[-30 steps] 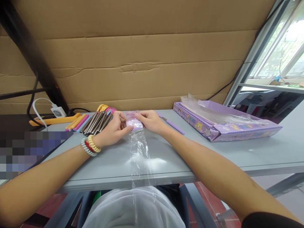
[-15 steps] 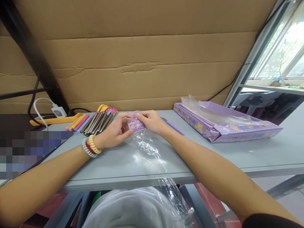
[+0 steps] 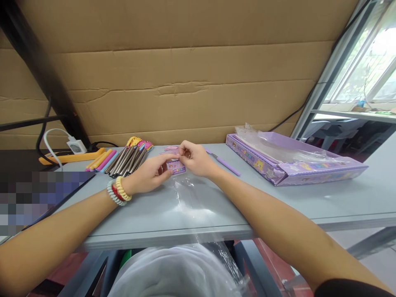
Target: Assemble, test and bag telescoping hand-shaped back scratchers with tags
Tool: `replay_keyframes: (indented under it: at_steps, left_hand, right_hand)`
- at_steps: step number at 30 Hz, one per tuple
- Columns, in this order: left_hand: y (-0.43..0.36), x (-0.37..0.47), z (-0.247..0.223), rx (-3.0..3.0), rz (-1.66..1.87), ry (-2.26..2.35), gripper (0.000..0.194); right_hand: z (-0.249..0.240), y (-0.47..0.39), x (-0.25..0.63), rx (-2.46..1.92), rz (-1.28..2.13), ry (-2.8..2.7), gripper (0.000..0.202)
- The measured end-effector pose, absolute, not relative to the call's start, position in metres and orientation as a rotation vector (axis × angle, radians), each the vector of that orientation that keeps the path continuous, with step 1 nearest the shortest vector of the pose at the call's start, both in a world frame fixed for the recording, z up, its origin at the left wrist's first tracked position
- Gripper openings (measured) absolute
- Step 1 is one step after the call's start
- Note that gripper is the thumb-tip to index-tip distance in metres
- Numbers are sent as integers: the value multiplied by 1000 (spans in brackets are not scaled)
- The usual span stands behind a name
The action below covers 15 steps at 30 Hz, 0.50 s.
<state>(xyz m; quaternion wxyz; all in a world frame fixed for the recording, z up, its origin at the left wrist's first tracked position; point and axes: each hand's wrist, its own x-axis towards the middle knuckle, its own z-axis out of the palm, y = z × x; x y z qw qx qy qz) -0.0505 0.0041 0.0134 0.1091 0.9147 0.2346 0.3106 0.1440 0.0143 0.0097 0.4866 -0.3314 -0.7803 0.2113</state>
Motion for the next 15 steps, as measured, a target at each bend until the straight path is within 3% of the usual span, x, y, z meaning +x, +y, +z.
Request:
replay_keyframes:
  at_steps: [8, 15]
  left_hand:
    - [4, -50, 13, 2699, 909, 726, 36]
    - [4, -49, 14, 2707, 912, 735, 28]
  right_hand:
    - [14, 9, 143, -850, 533, -1931, 3]
    - [14, 8, 143, -858, 543, -2025, 8]
